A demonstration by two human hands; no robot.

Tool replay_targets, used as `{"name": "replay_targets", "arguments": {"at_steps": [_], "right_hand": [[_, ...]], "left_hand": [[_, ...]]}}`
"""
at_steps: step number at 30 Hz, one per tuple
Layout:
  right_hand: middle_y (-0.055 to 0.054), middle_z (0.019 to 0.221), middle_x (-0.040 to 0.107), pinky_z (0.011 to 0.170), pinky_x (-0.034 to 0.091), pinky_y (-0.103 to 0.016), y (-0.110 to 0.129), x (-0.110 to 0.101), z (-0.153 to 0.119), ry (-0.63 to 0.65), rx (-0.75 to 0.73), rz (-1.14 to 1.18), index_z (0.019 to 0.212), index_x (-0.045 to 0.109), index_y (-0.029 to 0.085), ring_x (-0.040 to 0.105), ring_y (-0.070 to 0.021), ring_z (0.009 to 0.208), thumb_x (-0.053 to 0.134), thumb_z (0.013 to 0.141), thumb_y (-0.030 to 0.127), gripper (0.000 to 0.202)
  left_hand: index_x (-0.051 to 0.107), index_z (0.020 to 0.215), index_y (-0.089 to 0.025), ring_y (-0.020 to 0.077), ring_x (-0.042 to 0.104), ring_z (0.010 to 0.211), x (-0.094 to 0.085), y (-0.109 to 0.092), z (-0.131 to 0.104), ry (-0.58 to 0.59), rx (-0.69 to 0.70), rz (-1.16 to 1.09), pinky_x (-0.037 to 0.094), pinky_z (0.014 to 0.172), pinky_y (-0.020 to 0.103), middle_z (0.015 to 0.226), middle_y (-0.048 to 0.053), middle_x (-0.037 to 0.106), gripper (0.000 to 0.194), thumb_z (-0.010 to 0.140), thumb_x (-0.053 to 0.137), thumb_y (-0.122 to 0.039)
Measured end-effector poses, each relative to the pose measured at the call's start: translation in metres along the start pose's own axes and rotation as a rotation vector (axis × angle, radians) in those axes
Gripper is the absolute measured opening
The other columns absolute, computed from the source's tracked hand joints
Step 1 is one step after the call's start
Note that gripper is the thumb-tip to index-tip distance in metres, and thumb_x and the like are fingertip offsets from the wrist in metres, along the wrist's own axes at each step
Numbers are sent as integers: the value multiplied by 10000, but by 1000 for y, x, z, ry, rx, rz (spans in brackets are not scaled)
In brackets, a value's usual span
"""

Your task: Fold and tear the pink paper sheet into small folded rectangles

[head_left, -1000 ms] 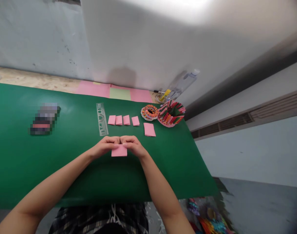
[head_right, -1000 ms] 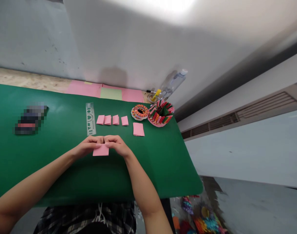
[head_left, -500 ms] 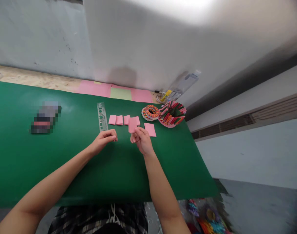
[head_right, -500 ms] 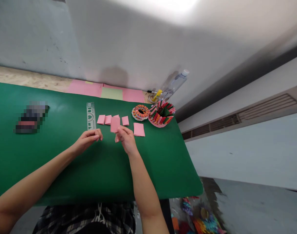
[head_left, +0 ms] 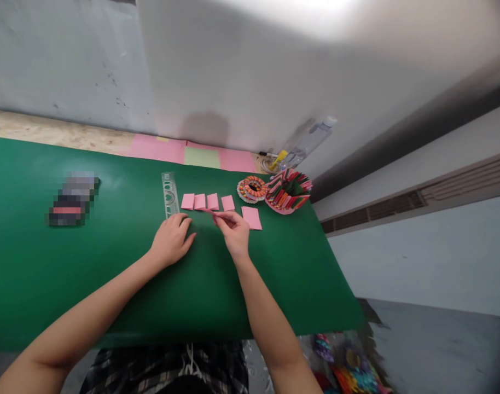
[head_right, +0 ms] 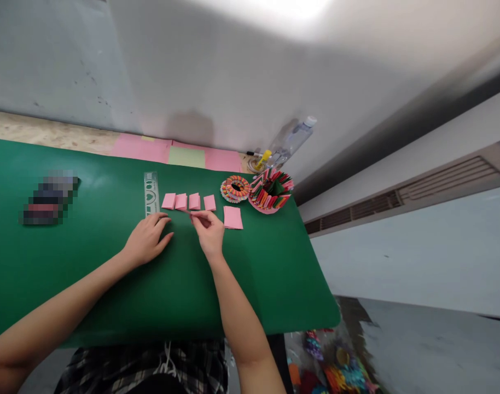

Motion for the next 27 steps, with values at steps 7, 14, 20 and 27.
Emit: {"name": "replay_targets", "arguments": {"at_steps": [7,14,20,27], "right_hand": [[-117,1114,656,926,491,-378,10,28,-17,281,-396,-648,1082,644,168,600,-210,1042,456,871,218,287],[-165,1071,598,923,436,-452,6,54,-35,578,-552,-1054,1039,631,107,488,-283,1025,527,792,194,282],[-220,1178,493,944,415,-466,3,55,-38,679,-556,-1019,1162,541,47,457,-289,1064,518,822,254,398],[-226,1250,516,911,435,-478,-3,59,-42,661,-548,-1052,1241,495,51,483,-297,1060,448,868,206,407]], "left_hand": [[514,1218,-85,344,491,1135,-6,4,0,-9,-70,139,385,929,458,1233,208,535,430,883,415,-336],[520,1234,-82,357,465,1177,-6,12,0,8,-134,197,367,944,461,1262,209,528,470,856,436,-348],[512,1257,-108,354,463,1191,-6,13,-1,18,-146,217,349,960,487,1307,203,506,495,837,434,-359],[475,1311,-99,330,459,1205,-8,13,-1,34,-159,261,342,977,468,1333,185,498,531,806,408,-248]]}}
Point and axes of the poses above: each hand's wrist, its own z-axis towards the middle knuckle, its own x-axis out of the palm, y = z × x, the point moved 5 cm from there along z, towards the middle knuckle
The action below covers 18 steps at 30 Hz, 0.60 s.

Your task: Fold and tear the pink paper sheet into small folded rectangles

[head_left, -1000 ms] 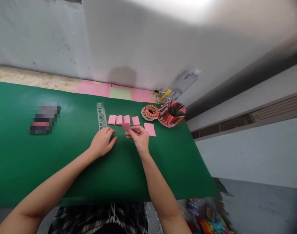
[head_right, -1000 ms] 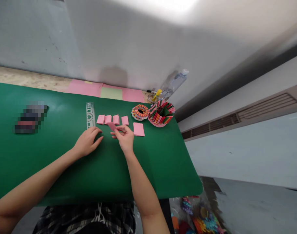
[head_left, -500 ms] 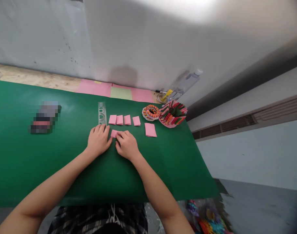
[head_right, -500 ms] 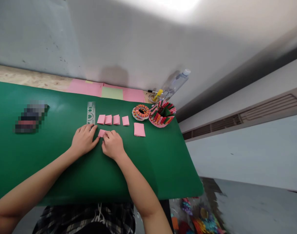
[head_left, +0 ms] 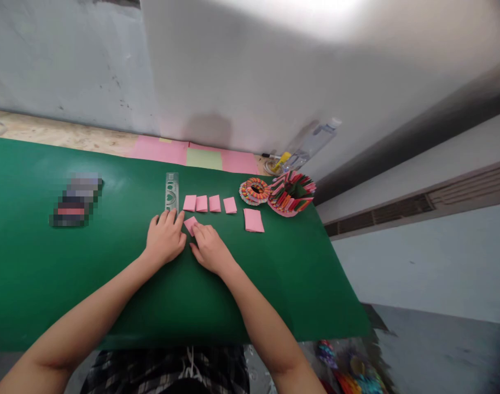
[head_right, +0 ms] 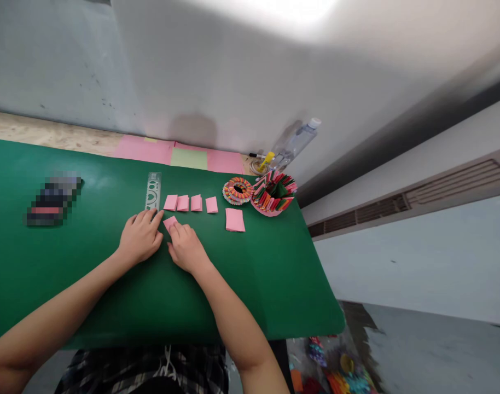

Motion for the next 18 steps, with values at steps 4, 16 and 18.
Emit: {"name": "replay_targets", "arguments": {"at_steps": [4,16,18], "right_hand": [[-246,1282,498,925,424,-499,3,2,-1,6,1,-2,1220,515,44,463,-315,1096,494,857,233,410],[-215,1339,440,1037,312,-528,-6,-15,2,-97,-3,-31,1316,464,102,365,-328,1237,525,853,407,558],[-177,1322,476,1027,324,-513,-25,-35,-2,-182,51,-31,1308,480,145,393,-311,1224,517,858,398,518]], "left_hand": [[469,1324,-98,334,448,1216,1,0,0,18,-2,9,349,976,457,1342,185,490,543,805,411,-245],[477,1323,-109,356,402,1252,7,1,1,28,12,-2,343,994,466,1371,192,449,522,828,421,-265],[474,1325,-113,372,366,1280,7,2,1,16,3,-4,330,1006,480,1393,192,424,511,850,407,-287]]}}
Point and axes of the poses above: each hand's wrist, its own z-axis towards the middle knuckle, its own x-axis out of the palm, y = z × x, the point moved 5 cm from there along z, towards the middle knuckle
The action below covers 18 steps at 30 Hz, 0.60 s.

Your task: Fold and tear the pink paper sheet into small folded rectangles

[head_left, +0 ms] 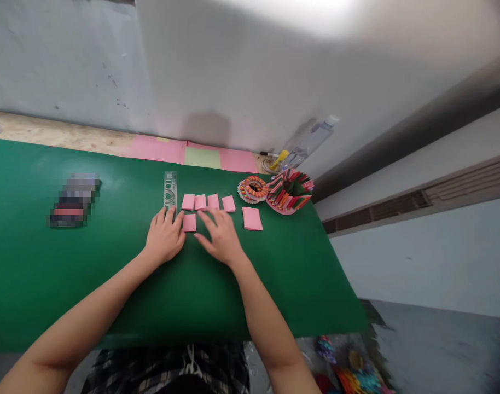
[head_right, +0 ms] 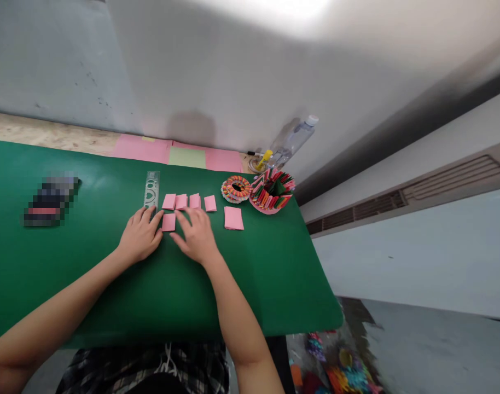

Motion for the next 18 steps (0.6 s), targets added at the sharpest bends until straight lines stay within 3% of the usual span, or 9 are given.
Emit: {"name": "replay_targets", "arguments": {"at_steps": [5,9,13,18], "right_hand": [[-140,1156,620,965,395,-478,-78,-43,-23,-126,286,-50,1223,550,135,526,-282,1119,545,811,252,428],[-115,1157,643,939,442,-463,-117,-45,-45,10,402,39,1166,599,179,597,-259,1065,577,732,174,435],[-106,1046,697,840,510,-393,-125,-42,-53,77,517,141,1046,664,175,666,-225,900,585,752,183,305],[-87,1044,705,827,502,-363,-118,-46,-49,97,528,118,937,694,203,670,-225,920,510,811,144,232]], "left_hand": [[452,1342,-135,388,306,1321,-1,1,1,-25,-23,8,324,1012,499,1443,175,365,516,896,367,-381],[451,1340,-132,389,288,1332,-2,-1,1,-40,-6,-29,317,1019,511,1449,183,353,525,899,369,-403],[458,1335,-133,380,298,1329,-4,-3,1,-41,28,-50,332,1015,499,1440,177,370,512,898,379,-388],[486,1312,-119,385,292,1332,-10,-7,0,-79,81,-67,337,1010,506,1431,187,380,486,892,408,-352]]}}
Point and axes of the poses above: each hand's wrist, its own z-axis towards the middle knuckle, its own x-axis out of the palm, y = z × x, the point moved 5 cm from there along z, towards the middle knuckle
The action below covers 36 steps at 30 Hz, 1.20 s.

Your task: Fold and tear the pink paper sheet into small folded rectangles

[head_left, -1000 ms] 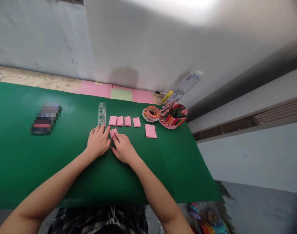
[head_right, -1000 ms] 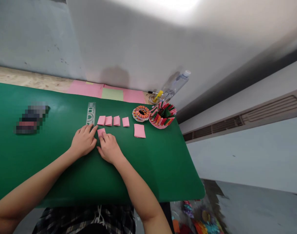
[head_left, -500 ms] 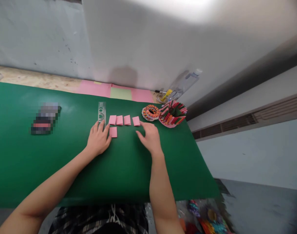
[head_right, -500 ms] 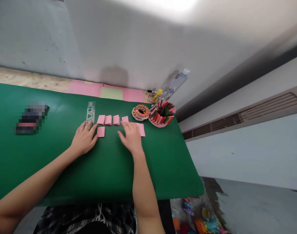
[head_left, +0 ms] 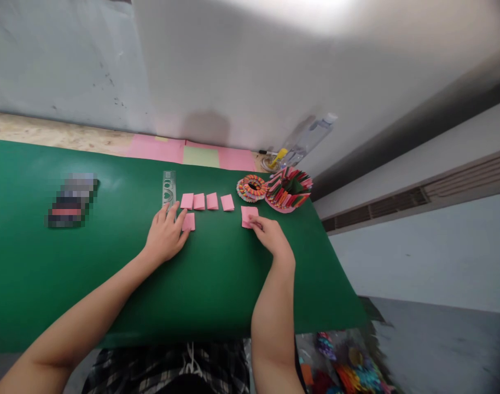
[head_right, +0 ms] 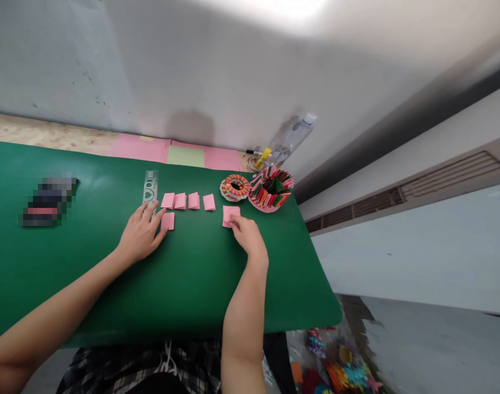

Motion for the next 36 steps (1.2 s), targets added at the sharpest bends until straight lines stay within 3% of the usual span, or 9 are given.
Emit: {"name": "replay_targets", "arguments": {"at_steps": [5,8,12,14,18,22,26,29,36], "right_hand": [[-80,858,723,662,467,-299,9,-4,0,-66,45,-230,858,683,193,668,-215,756,518,824,203,169],[-72,807,712,588,416,-262,16,-12,-3,-203,59,-308,789,663,186,645,-189,689,507,829,224,166],[-86,832,703,665,452,-279,35,-21,-8,-507,-71,-144,800,648,172,642,-186,754,485,844,235,180],[-81,846,696,739,480,-306,52,-15,-9,-554,-188,70,803,642,180,641,-187,807,504,848,255,164],[-56,838,675,686,514,-297,90,19,-6,-350,-294,521,781,645,202,633,-168,778,568,827,282,120],[-39,821,688,681,523,-285,114,51,-9,-89,-215,798,793,669,205,638,-162,745,644,776,319,118],[-28,830,710,763,526,-314,118,64,-12,67,-110,977,794,684,206,656,-177,781,689,726,349,159],[-25,834,708,793,520,-326,116,67,-11,97,-77,1036,806,685,208,654,-182,801,690,720,356,172],[-16,816,591,603,462,-251,112,63,-8,-65,-126,892,755,668,205,522,-109,629,685,725,346,145]], "left_hand": [[548,1236,-120,362,328,1318,-9,-6,-1,-96,88,-83,320,1030,503,1390,175,441,408,872,440,-267],[591,1151,-149,314,433,1247,-14,-7,-1,-164,143,-185,365,1007,469,1285,143,543,332,851,466,-217],[607,1059,-168,249,557,1093,-22,-9,-3,-304,218,-383,451,931,423,1106,112,637,251,840,485,-154],[604,1041,-157,230,584,1044,-23,-11,-4,-346,252,-472,482,904,401,1068,117,645,229,849,480,-139],[550,1149,-141,227,567,1114,-17,-13,-5,-314,235,-583,476,950,403,1174,144,605,287,874,468,-151],[478,1250,-132,242,539,1171,-10,-10,-4,-235,156,-735,446,995,429,1238,157,573,393,865,514,-199],[462,1271,-140,234,579,1123,-3,-8,-2,-125,72,-1009,471,971,410,1248,154,569,454,835,557,-225],[509,1216,-147,233,589,1115,0,-9,-1,-51,-3,-1213,461,982,410,1230,141,591,418,823,587,-264],[624,920,-146,207,674,854,4,-7,3,33,-225,-1530,533,845,382,934,67,700,306,707,712,-346]]}}
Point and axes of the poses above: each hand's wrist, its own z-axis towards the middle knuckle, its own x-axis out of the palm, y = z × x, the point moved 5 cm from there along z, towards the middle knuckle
